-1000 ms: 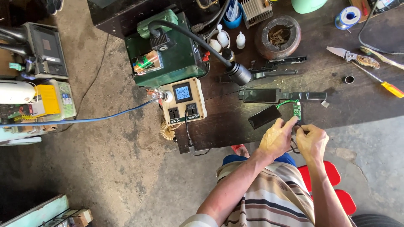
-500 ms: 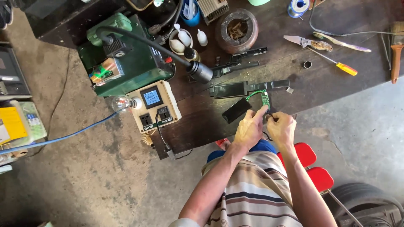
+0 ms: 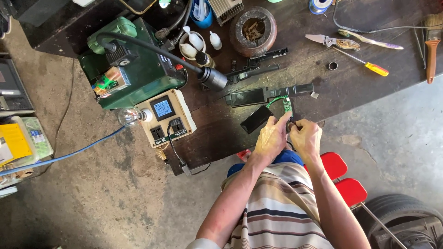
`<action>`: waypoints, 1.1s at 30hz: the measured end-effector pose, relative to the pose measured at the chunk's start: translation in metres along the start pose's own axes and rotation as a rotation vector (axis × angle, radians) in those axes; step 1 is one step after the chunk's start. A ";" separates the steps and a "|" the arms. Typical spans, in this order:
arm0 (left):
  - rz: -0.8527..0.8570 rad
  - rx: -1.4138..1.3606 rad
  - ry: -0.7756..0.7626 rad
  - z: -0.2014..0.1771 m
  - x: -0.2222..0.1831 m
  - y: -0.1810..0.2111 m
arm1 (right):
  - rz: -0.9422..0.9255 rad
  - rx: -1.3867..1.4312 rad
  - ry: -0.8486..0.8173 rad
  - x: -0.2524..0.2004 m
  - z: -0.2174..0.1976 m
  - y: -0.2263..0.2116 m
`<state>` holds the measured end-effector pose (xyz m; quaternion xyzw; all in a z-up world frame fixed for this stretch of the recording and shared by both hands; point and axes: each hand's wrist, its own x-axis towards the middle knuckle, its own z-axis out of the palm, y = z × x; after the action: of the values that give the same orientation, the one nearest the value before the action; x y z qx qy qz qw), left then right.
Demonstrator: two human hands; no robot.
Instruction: Testing a small circuit board using probes and a diagnostic power supply to identify faulty components.
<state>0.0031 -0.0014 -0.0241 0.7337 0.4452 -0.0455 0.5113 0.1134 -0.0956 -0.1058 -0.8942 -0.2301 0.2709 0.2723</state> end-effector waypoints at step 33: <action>-0.004 0.008 0.001 0.004 -0.001 -0.002 | 0.036 -0.026 -0.024 0.003 -0.001 -0.003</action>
<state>0.0025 -0.0053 -0.0272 0.7348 0.4468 -0.0478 0.5082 0.1152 -0.0918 -0.1038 -0.8984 -0.2206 0.2833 0.2528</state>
